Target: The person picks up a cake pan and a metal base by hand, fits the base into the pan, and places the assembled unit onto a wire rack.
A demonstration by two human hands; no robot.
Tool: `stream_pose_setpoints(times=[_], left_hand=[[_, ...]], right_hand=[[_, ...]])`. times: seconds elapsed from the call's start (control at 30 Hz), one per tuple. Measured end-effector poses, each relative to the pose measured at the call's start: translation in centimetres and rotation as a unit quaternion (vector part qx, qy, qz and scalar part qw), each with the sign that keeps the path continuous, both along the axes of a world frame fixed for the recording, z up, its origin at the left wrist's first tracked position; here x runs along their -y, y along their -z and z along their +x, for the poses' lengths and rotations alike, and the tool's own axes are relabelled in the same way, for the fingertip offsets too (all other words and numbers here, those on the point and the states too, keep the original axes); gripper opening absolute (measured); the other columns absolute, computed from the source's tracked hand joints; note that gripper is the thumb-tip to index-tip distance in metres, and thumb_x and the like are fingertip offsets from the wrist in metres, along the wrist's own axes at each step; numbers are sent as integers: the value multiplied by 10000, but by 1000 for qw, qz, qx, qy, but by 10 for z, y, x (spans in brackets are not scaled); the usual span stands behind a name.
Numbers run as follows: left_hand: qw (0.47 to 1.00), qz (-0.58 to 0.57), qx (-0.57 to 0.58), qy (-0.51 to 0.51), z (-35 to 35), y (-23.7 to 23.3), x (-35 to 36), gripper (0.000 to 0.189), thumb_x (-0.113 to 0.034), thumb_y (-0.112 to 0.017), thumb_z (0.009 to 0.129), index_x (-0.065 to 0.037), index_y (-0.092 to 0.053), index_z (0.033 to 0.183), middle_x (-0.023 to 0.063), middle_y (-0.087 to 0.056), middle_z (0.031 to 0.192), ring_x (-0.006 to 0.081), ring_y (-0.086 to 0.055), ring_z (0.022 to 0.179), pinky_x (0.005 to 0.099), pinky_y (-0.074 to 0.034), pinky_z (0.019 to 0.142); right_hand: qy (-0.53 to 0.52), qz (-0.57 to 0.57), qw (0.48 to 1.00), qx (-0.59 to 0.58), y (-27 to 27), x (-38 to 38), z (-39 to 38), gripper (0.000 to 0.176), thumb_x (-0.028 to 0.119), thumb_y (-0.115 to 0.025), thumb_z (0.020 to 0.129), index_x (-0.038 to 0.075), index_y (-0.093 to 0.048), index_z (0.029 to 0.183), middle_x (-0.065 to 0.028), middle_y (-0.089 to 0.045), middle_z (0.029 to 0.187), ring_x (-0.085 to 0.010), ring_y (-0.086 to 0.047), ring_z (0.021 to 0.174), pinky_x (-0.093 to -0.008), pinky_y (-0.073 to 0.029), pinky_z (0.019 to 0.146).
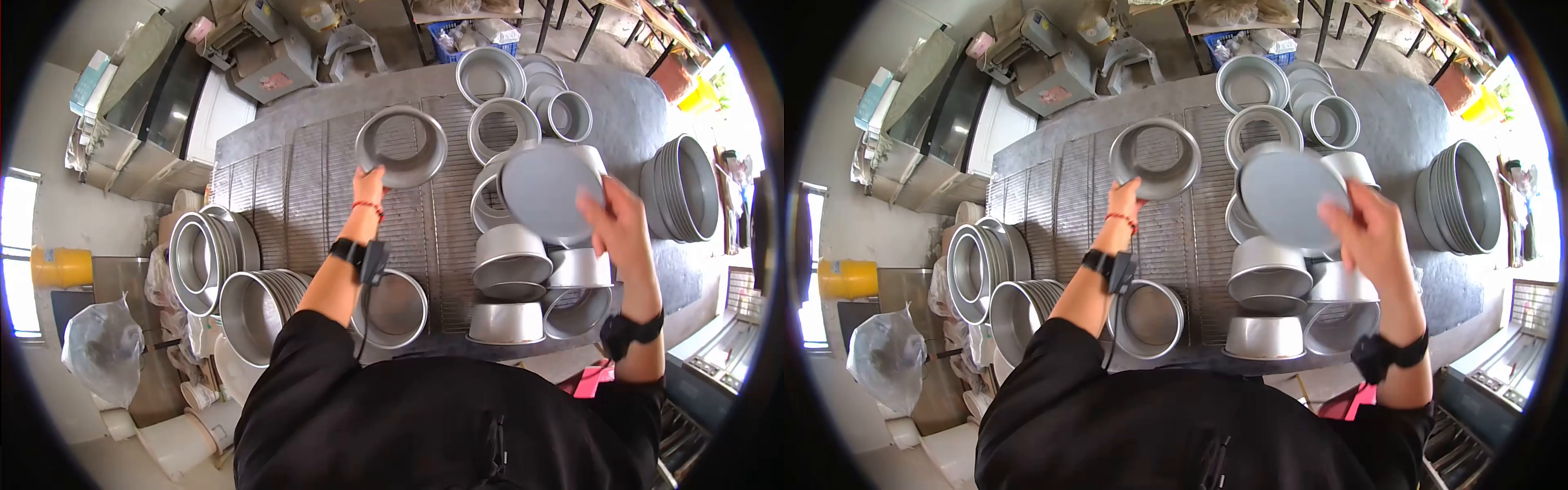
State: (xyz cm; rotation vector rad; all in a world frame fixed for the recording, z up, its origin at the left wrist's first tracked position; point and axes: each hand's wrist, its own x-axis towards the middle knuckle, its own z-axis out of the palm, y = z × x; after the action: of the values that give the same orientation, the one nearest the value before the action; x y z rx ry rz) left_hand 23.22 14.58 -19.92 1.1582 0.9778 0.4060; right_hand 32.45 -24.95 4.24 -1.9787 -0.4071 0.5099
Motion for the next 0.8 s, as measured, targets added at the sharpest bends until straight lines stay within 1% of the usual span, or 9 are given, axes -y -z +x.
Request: stream_pose_setpoints(times=[0.1,0.17,0.23,0.3,0.37,0.4,0.53,0.63,0.8], left_hand=[[999,19,-30,9,-52,-6,-14,405,-58,-632,886,-8,-485,1259,150,-602,1157,292,-617,1023,470,-550,804],[1000,-6,-18,-11,-82,-21,-10,378,-65,-629,892,-23,-511,1249,123,-611,1150,261,-613,1025,441,-543,795],[999,-18,-11,-24,-105,-38,-4,348,-75,-628,898,-37,-540,1232,96,-620,1140,232,-609,1026,417,-536,789],[999,-19,-11,-29,-124,-50,2,314,-88,-629,902,-52,-570,1209,70,-628,1126,204,-605,1026,398,-528,788],[999,-4,-14,-35,-141,-55,8,269,-137,-637,904,-80,-604,1165,20,-628,1044,141,-578,911,328,-488,707],[999,4,-16,-39,-150,-56,10,248,-161,-641,905,-94,-622,1143,-5,-627,1003,109,-564,854,292,-469,666],[996,0,-67,-54,-185,-56,18,288,-221,-685,882,-143,-632,1155,-35,-629,1018,87,-535,883,271,-397,695],[992,-30,-81,-91,-201,-69,32,303,-246,-704,869,-154,-635,1149,-45,-630,1023,85,-531,893,279,-385,721],[991,-76,-19,-107,-233,-66,42,234,-177,-677,899,-123,-635,1123,-48,-646,1025,64,-553,884,259,-389,711]], right_hand=[[-35,32,998,38,-7,-47,35,267,217,-641,934,-4,-637,1084,12,-524,627,-47,-485,443,-223,-380,410],[-101,25,988,117,8,-85,61,321,248,-643,930,-20,-638,1107,-28,-578,667,-75,-528,459,-247,-430,459],[-114,-75,976,170,16,-129,80,324,270,-633,917,36,-654,1140,-89,-672,786,-185,-640,584,-322,-500,587],[-131,-95,947,277,39,-172,101,307,296,-614,902,120,-675,1146,-124,-710,923,-297,-686,814,-402,-523,726],[-149,-160,920,326,64,-212,124,298,299,-590,899,166,-677,1150,-134,-706,1010,-348,-645,988,-447,-507,830],[-150,-164,917,331,74,-228,128,290,293,-583,901,162,-676,1143,-133,-706,1006,-344,-649,982,-449,-510,826],[-148,-194,906,346,117,-283,139,249,254,-554,914,152,-674,1107,-123,-707,993,-335,-658,970,-461,-514,810],[-140,-224,896,357,149,-303,148,227,225,-536,926,153,-645,1111,-139,-690,1009,-348,-646,976,-474,-501,817],[-85,-255,866,421,184,-321,167,179,220,-545,933,131,-635,1060,-156,-678,963,-371,-650,945,-497,-504,791]])
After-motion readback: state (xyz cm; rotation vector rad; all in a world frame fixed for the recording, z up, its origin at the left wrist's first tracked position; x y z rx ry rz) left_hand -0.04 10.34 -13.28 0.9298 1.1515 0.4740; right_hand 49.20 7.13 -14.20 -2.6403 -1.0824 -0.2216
